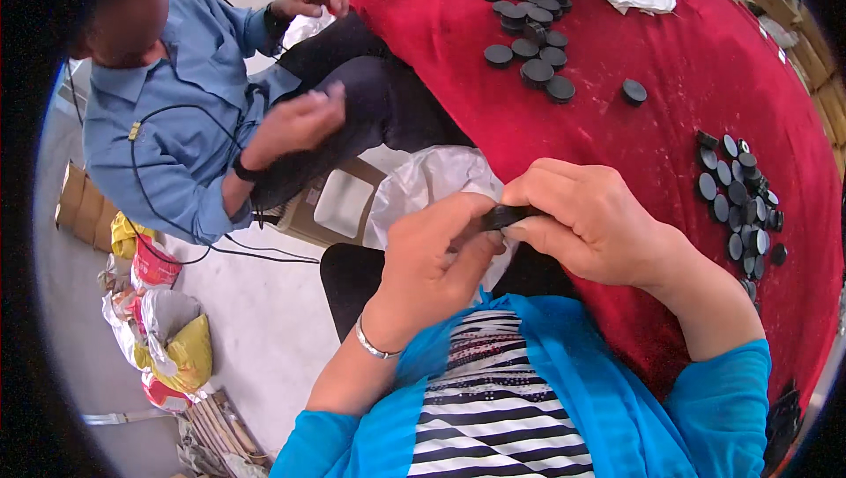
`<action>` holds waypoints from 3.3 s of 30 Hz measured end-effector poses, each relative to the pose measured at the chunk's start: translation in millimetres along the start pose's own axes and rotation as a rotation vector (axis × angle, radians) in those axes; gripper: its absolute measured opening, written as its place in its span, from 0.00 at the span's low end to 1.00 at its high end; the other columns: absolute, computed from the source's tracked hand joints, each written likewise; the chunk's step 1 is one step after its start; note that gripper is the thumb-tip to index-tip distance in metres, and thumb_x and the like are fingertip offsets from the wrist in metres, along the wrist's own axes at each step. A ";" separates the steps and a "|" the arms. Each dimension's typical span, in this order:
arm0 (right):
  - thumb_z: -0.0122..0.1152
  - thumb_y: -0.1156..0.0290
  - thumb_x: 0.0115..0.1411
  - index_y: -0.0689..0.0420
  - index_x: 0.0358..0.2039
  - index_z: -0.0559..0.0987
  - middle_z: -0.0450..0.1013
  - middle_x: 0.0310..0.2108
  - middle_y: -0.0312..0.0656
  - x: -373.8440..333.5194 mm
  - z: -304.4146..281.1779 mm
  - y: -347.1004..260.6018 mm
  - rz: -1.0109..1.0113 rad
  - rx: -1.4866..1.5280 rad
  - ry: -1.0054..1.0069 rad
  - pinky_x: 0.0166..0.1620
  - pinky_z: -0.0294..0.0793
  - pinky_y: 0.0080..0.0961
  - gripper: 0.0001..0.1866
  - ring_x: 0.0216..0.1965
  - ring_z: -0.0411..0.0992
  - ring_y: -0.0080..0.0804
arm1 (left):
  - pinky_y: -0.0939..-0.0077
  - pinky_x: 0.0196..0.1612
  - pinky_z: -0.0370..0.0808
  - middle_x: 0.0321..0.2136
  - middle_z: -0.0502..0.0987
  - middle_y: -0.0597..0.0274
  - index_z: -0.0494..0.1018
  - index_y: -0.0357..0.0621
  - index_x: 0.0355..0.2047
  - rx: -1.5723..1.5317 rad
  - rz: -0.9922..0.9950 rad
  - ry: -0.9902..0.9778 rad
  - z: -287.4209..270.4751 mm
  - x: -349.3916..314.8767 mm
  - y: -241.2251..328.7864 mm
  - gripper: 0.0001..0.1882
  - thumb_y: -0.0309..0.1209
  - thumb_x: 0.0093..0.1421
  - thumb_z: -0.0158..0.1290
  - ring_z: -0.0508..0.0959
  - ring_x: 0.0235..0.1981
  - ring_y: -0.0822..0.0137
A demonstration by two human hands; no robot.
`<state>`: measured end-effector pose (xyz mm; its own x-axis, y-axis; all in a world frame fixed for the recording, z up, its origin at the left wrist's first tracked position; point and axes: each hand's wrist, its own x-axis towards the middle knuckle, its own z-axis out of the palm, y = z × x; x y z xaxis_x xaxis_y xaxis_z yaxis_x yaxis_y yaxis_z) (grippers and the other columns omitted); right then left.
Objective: Assembling small circular black plastic or rubber components by hand on a table.
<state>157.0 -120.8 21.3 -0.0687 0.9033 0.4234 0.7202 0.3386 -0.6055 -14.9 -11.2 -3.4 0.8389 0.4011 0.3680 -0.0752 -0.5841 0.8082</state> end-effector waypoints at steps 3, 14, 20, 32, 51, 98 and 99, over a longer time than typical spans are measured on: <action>0.57 0.71 0.55 0.60 0.36 0.73 0.69 0.29 0.49 -0.9 1.5 2.5 0.073 0.099 0.043 0.34 0.69 0.40 0.09 0.33 0.70 0.50 | 0.85 0.24 0.72 0.22 0.78 0.61 0.72 0.37 0.38 -0.170 -0.087 0.101 8.2 3.5 2.5 0.09 0.18 0.55 0.53 0.77 0.20 0.77; 0.57 0.70 0.55 0.58 0.35 0.73 0.69 0.28 0.48 1.3 6.3 3.7 0.146 0.156 0.081 0.30 0.69 0.38 0.08 0.31 0.71 0.49 | 0.82 0.29 0.77 0.23 0.79 0.58 0.70 0.32 0.38 -0.318 -0.106 0.178 19.5 3.7 -4.4 0.06 0.18 0.60 0.47 0.80 0.25 0.73; 0.57 0.73 0.55 0.58 0.35 0.73 0.69 0.28 0.47 -0.2 16.5 14.6 0.062 -0.057 0.248 0.31 0.70 0.37 0.07 0.31 0.70 0.48 | 0.78 0.35 0.78 0.33 0.79 0.55 0.67 0.34 0.44 -0.479 -0.200 0.168 20.4 4.9 -17.3 0.09 0.23 0.64 0.47 0.81 0.32 0.69; 0.58 0.71 0.54 0.57 0.39 0.74 0.69 0.31 0.44 -4.2 9.7 6.7 -0.009 -0.110 0.172 0.33 0.72 0.34 0.12 0.32 0.72 0.44 | 0.70 0.40 0.76 0.39 0.77 0.55 0.68 0.39 0.45 -1.293 -0.429 0.066 21.5 4.1 -12.0 0.11 0.32 0.67 0.44 0.79 0.39 0.64; 0.51 0.76 0.56 0.61 0.46 0.74 0.73 0.39 0.51 -0.4 8.8 0.0 0.072 0.059 0.173 0.43 0.73 0.36 0.16 0.41 0.73 0.49 | 0.73 0.40 0.72 0.36 0.76 0.55 0.68 0.42 0.43 -1.481 -0.500 0.128 12.4 -0.6 -17.1 0.14 0.37 0.64 0.47 0.76 0.37 0.63; 0.61 0.75 0.50 0.59 0.29 0.76 0.71 0.32 0.42 -8.8 18.2 14.2 -0.072 -0.306 0.007 0.36 0.73 0.32 0.05 0.33 0.72 0.39 | 0.76 0.34 0.71 0.35 0.73 0.52 0.67 0.39 0.40 -1.281 -0.348 0.282 6.2 0.8 -12.0 0.15 0.38 0.61 0.51 0.72 0.32 0.66; 0.61 0.75 0.50 0.59 0.29 0.76 0.71 0.32 0.42 -8.9 18.2 14.0 -0.072 -0.307 0.008 0.36 0.73 0.32 0.05 0.33 0.72 0.39 | 0.76 0.34 0.71 0.35 0.73 0.53 0.67 0.39 0.40 -1.284 -0.351 0.280 6.5 0.9 -11.8 0.15 0.38 0.61 0.51 0.72 0.32 0.66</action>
<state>155.2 -119.3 -3.1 -0.1227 0.8775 0.4636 0.8885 0.3053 -0.3427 -9.7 -8.5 -15.6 0.7925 0.6097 0.0125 -0.4558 0.5786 0.6763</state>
